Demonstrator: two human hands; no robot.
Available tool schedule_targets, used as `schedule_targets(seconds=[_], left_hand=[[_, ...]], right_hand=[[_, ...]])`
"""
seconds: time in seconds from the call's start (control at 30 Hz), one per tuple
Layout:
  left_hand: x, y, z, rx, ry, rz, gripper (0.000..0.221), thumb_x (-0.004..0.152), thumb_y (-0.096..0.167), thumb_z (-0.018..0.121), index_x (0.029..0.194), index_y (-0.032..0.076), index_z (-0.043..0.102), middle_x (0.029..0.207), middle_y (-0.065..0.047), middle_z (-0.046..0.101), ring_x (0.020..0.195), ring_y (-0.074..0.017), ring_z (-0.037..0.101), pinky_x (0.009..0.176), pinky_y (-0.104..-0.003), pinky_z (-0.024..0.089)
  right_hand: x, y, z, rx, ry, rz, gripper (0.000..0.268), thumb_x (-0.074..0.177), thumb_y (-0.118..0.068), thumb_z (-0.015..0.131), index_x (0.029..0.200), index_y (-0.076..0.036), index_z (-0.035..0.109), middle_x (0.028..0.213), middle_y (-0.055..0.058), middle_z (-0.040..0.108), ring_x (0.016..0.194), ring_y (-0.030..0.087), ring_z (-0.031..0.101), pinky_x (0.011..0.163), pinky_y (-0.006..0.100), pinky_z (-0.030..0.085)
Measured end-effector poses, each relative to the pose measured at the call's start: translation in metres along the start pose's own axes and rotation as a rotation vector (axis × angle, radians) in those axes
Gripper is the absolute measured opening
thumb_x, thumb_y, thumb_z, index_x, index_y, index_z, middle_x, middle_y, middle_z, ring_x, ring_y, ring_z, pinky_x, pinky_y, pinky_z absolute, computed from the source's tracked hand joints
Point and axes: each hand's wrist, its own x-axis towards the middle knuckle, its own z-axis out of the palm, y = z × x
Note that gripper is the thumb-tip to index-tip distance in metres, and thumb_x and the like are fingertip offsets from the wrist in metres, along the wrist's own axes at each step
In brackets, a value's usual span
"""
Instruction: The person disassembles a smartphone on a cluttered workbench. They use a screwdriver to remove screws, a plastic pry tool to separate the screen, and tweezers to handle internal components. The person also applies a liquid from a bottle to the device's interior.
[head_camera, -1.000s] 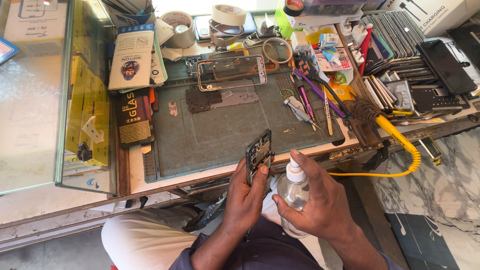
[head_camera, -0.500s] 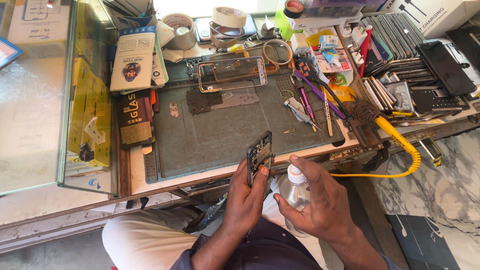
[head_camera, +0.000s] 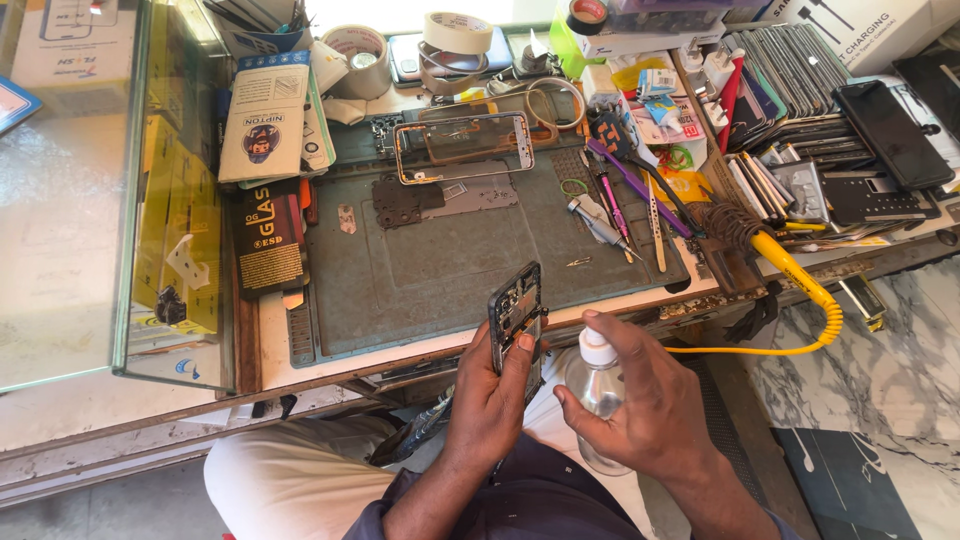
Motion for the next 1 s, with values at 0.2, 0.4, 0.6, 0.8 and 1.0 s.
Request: schedule_targets(seconds=[0.2, 0.4, 0.6, 0.8, 1.0], left_hand=[[-0.001, -0.014, 0.002, -0.184, 0.024, -0.102, 0.034, 0.105, 0.023, 0.051, 0.127, 0.000, 0.064, 0.109, -0.009, 0.072, 0.097, -0.0140, 0.067, 0.086, -0.030, 0.055], [0.002, -0.031, -0.002, -0.523, 0.013, -0.363, 0.045, 0.102, 0.033, 0.051, 0.127, -0.001, 0.067, 0.116, -0.013, 0.077, 0.097, -0.0199, 0.074, 0.077, -0.035, 0.062], [0.001, -0.025, 0.004, -0.586, 0.025, -0.408, 0.048, 0.099, 0.036, 0.055, 0.126, -0.001, 0.066, 0.113, -0.018, 0.077, 0.095, -0.0253, 0.077, 0.072, -0.039, 0.065], [-0.003, -0.012, 0.001, -0.601, 0.053, -0.447, 0.047, 0.096, 0.036, 0.057, 0.127, 0.002, 0.063, 0.111, -0.019, 0.077, 0.092, -0.0269, 0.078, 0.070, -0.040, 0.065], [0.001, -0.008, -0.001, -0.626, 0.080, -0.444, 0.044, 0.096, 0.032, 0.059, 0.128, 0.002, 0.063, 0.106, -0.019, 0.077, 0.086, -0.0262, 0.078, 0.064, -0.039, 0.064]], right_hand=[[-0.010, 0.013, -0.010, 0.052, 0.013, 0.118, 0.103, 0.069, -0.035, 0.089, 0.152, -0.004, 0.035, 0.116, 0.018, 0.069, 0.096, 0.032, 0.074, 0.080, 0.042, 0.060], [-0.018, 0.103, -0.116, -0.027, 0.169, 0.357, 0.082, 0.082, -0.040, 0.083, 0.141, 0.001, 0.045, 0.105, 0.011, 0.072, 0.089, 0.027, 0.074, 0.078, 0.039, 0.058], [0.116, 0.260, -0.193, -0.063, 0.356, 0.338, 0.050, 0.101, -0.043, 0.072, 0.119, 0.003, 0.065, 0.099, 0.011, 0.071, 0.087, 0.026, 0.072, 0.073, 0.038, 0.057], [0.201, 0.365, -0.178, -0.362, 0.482, 0.201, 0.058, 0.092, -0.042, 0.087, 0.120, 0.005, 0.067, 0.113, 0.021, 0.070, 0.100, 0.035, 0.069, 0.084, 0.046, 0.055], [0.221, 0.413, -0.156, -0.314, 0.538, 0.016, 0.099, 0.085, -0.027, 0.096, 0.146, 0.019, 0.033, 0.131, 0.039, 0.051, 0.118, 0.052, 0.049, 0.101, 0.059, 0.042]])
